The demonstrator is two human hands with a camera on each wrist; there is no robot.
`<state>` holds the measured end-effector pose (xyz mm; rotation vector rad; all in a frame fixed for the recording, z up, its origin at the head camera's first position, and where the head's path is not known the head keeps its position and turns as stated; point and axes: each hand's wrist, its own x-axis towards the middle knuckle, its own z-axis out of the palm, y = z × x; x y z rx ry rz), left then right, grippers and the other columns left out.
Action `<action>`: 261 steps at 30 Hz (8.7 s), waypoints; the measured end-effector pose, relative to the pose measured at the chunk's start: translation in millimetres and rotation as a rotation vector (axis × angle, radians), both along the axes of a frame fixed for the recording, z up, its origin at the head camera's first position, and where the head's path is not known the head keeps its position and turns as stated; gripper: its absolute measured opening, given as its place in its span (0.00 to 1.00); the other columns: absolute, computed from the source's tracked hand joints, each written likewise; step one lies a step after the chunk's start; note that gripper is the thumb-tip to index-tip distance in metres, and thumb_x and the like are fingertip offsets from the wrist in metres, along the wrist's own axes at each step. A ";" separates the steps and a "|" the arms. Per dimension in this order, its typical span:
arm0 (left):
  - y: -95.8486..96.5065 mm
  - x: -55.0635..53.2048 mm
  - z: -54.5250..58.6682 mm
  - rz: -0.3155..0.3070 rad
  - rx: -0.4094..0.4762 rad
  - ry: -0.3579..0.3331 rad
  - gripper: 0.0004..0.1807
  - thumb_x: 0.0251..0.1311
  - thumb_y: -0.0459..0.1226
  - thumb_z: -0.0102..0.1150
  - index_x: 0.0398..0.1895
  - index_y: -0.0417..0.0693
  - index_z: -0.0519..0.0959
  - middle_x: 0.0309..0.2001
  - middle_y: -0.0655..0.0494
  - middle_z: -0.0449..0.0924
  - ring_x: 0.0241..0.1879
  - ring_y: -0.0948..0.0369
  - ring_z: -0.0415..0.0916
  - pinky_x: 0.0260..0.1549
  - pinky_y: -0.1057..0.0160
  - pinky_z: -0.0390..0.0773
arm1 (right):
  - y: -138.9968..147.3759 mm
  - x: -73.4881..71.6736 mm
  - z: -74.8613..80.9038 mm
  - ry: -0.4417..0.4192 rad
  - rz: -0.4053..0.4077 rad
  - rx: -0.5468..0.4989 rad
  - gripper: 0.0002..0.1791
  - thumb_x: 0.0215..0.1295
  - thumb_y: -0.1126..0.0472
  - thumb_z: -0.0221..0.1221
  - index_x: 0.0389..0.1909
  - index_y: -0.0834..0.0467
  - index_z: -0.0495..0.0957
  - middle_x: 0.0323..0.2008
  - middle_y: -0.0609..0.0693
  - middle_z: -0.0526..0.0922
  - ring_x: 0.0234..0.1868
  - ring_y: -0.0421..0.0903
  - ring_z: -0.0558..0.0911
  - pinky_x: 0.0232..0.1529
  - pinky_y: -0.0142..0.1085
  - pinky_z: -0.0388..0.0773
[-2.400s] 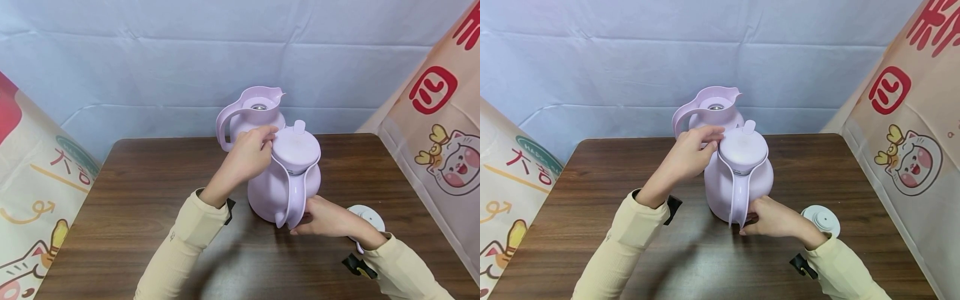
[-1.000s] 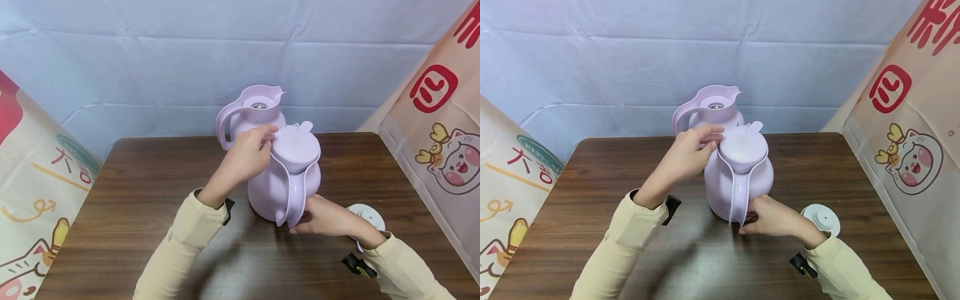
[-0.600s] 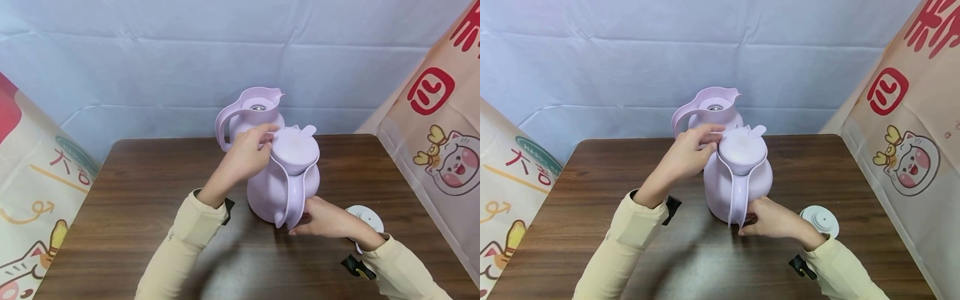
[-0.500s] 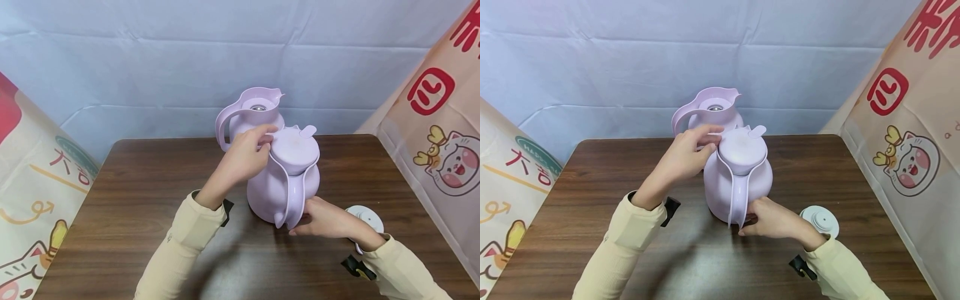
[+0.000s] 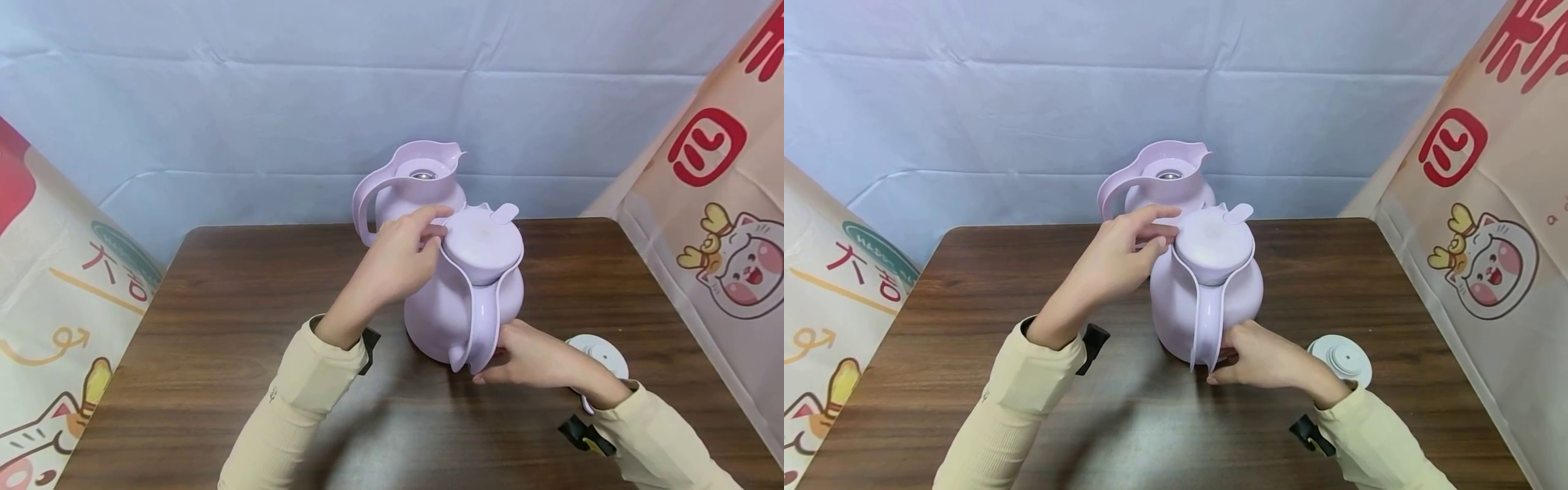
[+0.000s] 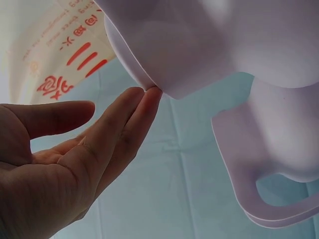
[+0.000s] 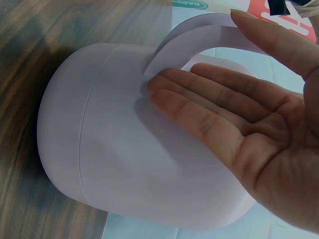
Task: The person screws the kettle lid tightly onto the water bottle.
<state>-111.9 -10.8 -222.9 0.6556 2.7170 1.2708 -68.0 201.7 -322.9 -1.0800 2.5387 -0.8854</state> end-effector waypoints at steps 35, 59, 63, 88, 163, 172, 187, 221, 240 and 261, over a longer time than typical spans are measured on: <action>2.4 -3.8 0.7 -0.021 -0.034 0.004 0.25 0.58 0.26 0.40 0.60 0.47 0.68 0.52 0.49 0.76 0.56 0.61 0.68 0.53 0.62 0.63 | 1.8 -0.3 -1.5 0.019 0.005 0.004 0.08 0.47 0.57 0.68 0.28 0.49 0.79 0.30 0.35 0.78 0.35 0.33 0.75 0.37 0.33 0.74; 6.0 -0.4 2.3 0.002 -0.065 0.037 0.23 0.60 0.25 0.38 0.58 0.44 0.70 0.49 0.48 0.78 0.54 0.60 0.71 0.48 0.64 0.67 | -1.9 0.1 0.7 0.061 0.041 -0.031 0.12 0.47 0.60 0.68 0.34 0.52 0.79 0.36 0.41 0.78 0.39 0.37 0.75 0.40 0.36 0.74; 6.9 -2.9 2.0 0.002 -0.072 0.045 0.23 0.60 0.25 0.38 0.58 0.43 0.70 0.50 0.48 0.77 0.54 0.60 0.71 0.48 0.64 0.67 | -1.9 -0.6 0.4 0.054 0.049 -0.035 0.12 0.47 0.60 0.68 0.34 0.52 0.79 0.36 0.41 0.78 0.39 0.37 0.75 0.40 0.35 0.74; 3.1 -1.8 1.9 -0.007 -0.069 0.040 0.22 0.61 0.27 0.38 0.59 0.44 0.69 0.52 0.49 0.76 0.55 0.60 0.69 0.47 0.64 0.68 | -2.4 -1.9 -1.9 0.056 0.036 -0.031 0.12 0.46 0.58 0.69 0.33 0.51 0.80 0.35 0.40 0.78 0.38 0.36 0.75 0.40 0.36 0.73; 7.1 -15.1 2.9 -0.038 -0.156 0.071 0.21 0.60 0.26 0.37 0.54 0.42 0.73 0.50 0.54 0.77 0.53 0.61 0.70 0.52 0.65 0.62 | -2.3 -1.6 -2.9 0.049 0.037 -0.034 0.09 0.46 0.62 0.68 0.28 0.47 0.80 0.31 0.36 0.77 0.35 0.34 0.75 0.38 0.34 0.74; 5.1 -14.1 1.8 -0.054 -0.123 0.109 0.12 0.61 0.26 0.37 0.34 0.42 0.74 0.28 0.53 0.72 0.32 0.58 0.67 0.42 0.63 0.61 | -1.4 -1.4 -2.6 0.037 0.035 -0.028 0.08 0.47 0.61 0.67 0.27 0.47 0.80 0.30 0.35 0.77 0.35 0.33 0.75 0.38 0.34 0.74; -1.5 -2.1 3.9 -0.066 -0.076 0.031 0.17 0.64 0.28 0.41 0.53 0.38 0.74 0.50 0.49 0.77 0.53 0.61 0.71 0.52 0.67 0.66 | -0.9 -1.9 -4.5 0.046 0.045 -0.041 0.08 0.47 0.62 0.67 0.29 0.48 0.80 0.31 0.35 0.78 0.35 0.34 0.75 0.38 0.34 0.73; 3.9 -9.9 4.4 -0.087 -0.128 0.106 0.13 0.59 0.23 0.37 0.19 0.41 0.65 0.19 0.56 0.56 0.23 0.60 0.57 0.26 0.69 0.58 | -1.1 -1.0 -5.3 0.074 0.059 -0.060 0.09 0.47 0.62 0.67 0.28 0.47 0.80 0.31 0.35 0.77 0.35 0.33 0.74 0.38 0.33 0.73; 1.4 -9.7 3.9 -0.085 -0.105 0.096 0.12 0.62 0.26 0.38 0.22 0.40 0.68 0.20 0.56 0.59 0.26 0.60 0.61 0.30 0.68 0.61 | -1.9 -0.9 -4.1 0.067 0.041 -0.045 0.10 0.46 0.62 0.68 0.30 0.48 0.80 0.34 0.37 0.78 0.38 0.35 0.75 0.40 0.35 0.74; 3.1 -7.9 4.6 -0.074 -0.138 0.111 0.12 0.60 0.25 0.38 0.21 0.40 0.70 0.19 0.56 0.57 0.24 0.59 0.59 0.26 0.69 0.58 | -2.2 -0.1 -0.5 0.013 0.034 -0.039 0.09 0.48 0.62 0.67 0.31 0.48 0.80 0.34 0.37 0.78 0.38 0.35 0.75 0.40 0.34 0.73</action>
